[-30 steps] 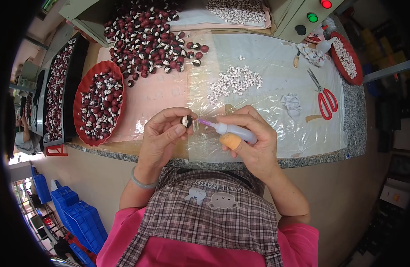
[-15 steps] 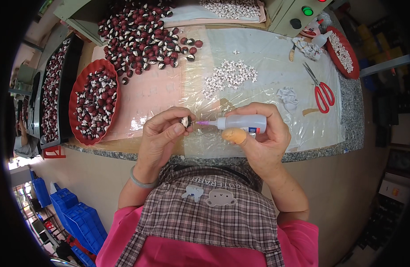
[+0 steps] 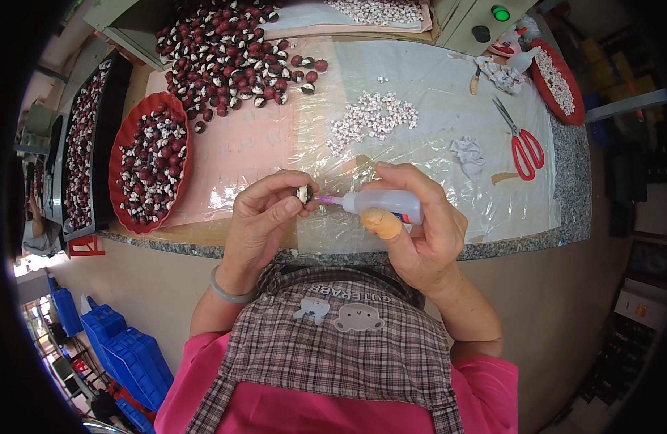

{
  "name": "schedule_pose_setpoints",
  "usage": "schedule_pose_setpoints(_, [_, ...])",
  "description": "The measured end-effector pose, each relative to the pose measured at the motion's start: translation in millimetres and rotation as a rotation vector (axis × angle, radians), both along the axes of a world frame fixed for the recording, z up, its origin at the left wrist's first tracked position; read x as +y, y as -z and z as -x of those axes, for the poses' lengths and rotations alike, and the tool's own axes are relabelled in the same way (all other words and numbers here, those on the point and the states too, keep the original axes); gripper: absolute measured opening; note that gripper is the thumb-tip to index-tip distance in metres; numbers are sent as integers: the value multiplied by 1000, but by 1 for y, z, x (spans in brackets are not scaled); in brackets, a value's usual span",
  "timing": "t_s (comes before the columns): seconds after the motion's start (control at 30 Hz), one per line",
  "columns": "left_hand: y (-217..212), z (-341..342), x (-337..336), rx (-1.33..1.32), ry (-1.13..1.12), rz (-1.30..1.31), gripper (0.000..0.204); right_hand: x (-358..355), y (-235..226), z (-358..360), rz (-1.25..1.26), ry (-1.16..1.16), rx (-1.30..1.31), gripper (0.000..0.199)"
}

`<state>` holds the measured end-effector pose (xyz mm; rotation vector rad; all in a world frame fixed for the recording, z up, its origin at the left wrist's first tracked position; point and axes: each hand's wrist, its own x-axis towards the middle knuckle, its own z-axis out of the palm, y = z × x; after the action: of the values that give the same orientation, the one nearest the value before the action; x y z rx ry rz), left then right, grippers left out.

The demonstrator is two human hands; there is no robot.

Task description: Manually glue small plastic flower components together at a factory workbench.

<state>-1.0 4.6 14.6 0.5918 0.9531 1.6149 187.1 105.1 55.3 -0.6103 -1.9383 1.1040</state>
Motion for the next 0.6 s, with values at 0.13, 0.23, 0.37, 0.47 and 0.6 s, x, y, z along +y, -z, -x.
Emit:
schedule_pose_setpoints(0.13, [2,0,0,0,4,4,30,1,2,0,-18,-10,-10,40])
schedule_pose_setpoints(0.23, [1,0,-1,4,9,16,30,2,2,0,-43,-11,-33,39])
schedule_pose_setpoints(0.37, [3,0,-1,3,19,9,30,1,1,1,-114,-7,-63,37])
schedule_pose_setpoints(0.47, [3,0,-2,-1,23,15,30,-2,0,3,-113,27,-68,39])
schedule_pose_setpoints(0.6, [4,-1,-2,-22,24,25,30,-4,-4,3,-119,32,-102,42])
